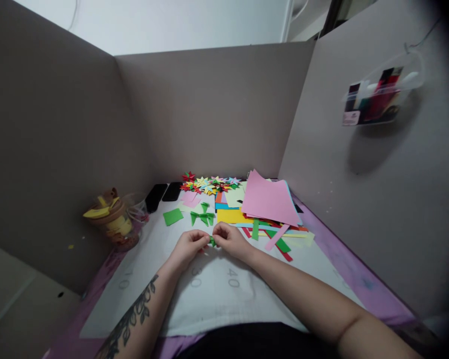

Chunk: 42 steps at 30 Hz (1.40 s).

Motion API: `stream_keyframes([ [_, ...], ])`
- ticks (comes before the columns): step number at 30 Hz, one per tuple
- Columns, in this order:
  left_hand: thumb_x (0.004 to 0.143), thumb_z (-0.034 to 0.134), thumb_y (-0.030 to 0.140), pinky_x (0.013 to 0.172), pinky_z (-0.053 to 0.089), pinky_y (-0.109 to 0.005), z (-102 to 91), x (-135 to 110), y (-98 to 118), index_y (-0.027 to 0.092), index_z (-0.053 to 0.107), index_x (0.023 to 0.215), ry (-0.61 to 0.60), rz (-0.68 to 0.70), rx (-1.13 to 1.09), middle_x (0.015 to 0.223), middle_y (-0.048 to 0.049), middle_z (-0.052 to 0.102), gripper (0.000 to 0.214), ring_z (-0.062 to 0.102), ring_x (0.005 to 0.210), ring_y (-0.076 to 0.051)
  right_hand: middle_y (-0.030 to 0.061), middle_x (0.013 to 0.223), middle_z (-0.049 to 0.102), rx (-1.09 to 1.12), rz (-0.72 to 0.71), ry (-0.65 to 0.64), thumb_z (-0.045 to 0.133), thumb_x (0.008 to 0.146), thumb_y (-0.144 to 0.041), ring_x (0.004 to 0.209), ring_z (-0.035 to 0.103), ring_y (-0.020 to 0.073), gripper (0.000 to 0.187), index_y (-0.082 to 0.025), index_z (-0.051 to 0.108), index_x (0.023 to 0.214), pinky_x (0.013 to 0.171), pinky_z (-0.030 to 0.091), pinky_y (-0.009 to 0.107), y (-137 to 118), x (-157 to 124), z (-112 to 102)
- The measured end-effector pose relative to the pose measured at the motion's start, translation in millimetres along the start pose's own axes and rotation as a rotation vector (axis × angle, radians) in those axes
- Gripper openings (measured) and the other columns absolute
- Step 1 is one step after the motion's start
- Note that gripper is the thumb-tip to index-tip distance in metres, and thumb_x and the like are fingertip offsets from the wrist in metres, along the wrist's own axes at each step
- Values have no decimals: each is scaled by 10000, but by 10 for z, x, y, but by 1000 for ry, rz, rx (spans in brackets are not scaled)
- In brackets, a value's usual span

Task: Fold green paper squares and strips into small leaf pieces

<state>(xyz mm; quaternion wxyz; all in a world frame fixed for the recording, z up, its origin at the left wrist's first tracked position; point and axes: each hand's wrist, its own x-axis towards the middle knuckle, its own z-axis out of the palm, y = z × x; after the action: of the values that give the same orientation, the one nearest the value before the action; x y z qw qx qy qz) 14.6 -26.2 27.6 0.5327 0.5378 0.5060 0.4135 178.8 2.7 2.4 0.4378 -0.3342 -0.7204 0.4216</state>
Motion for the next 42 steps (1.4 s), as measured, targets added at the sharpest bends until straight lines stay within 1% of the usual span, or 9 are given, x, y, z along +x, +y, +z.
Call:
stream_keyframes([
  [4,656,669,405,464,378,-191,9,11,-1,122,618,731,97,56,11,564,11,583,297,516,499,-99,-2,723,566,-57,-58,51,523,768,-206,676,537,121,55,-172,564,755,599,419,221,-65,-13,-17],
  [8,685,646,380,507,409,-200,30,13,-12,119,625,735,134,152,63,600,0,596,266,547,552,-112,17,796,597,-155,-113,96,567,748,-192,781,555,146,25,-180,588,743,645,424,234,-123,-39,-2],
  [11,702,628,359,546,428,-212,49,1,-7,116,632,740,134,186,113,627,-14,614,246,557,579,-119,11,754,598,-181,-113,156,538,751,-153,745,554,137,76,-179,579,693,647,423,235,-128,-55,34],
  [15,724,605,340,597,449,-227,53,-13,-10,122,648,770,126,240,186,702,-39,653,227,582,639,-138,10,739,607,-181,-123,155,513,747,-124,732,557,139,112,-184,576,676,650,425,244,-144,-65,62],
  [21,740,571,322,614,447,-231,56,-27,-10,135,650,738,185,301,279,700,-37,659,203,578,643,-141,-6,733,571,-72,-27,228,526,736,-162,694,549,133,38,-189,535,761,637,443,250,-154,-62,71],
  [26,738,557,321,600,440,-224,69,-41,12,149,642,716,223,330,321,686,-24,653,193,569,632,-137,-7,729,559,-45,-30,266,528,735,-183,684,534,132,29,-190,512,758,633,438,253,-128,-62,79],
  [36,758,529,266,597,432,-219,90,-35,-12,155,621,708,215,384,399,686,-14,636,153,560,637,-130,-20,704,536,-92,-39,251,512,726,-164,663,504,124,37,-195,498,738,632,414,245,-174,-81,90],
  [40,730,542,234,611,433,-223,103,-5,-36,153,606,728,189,361,357,698,-9,619,103,551,647,-126,-20,695,517,-160,-46,275,506,709,-154,668,472,130,48,-196,481,707,640,394,252,-181,-75,92],
  [42,689,559,188,609,432,-213,114,11,-42,155,573,733,179,353,302,698,6,589,57,539,657,-116,-22,691,504,-141,-33,290,506,705,-157,662,463,131,57,-197,466,702,634,390,251,-172,-64,100],
])
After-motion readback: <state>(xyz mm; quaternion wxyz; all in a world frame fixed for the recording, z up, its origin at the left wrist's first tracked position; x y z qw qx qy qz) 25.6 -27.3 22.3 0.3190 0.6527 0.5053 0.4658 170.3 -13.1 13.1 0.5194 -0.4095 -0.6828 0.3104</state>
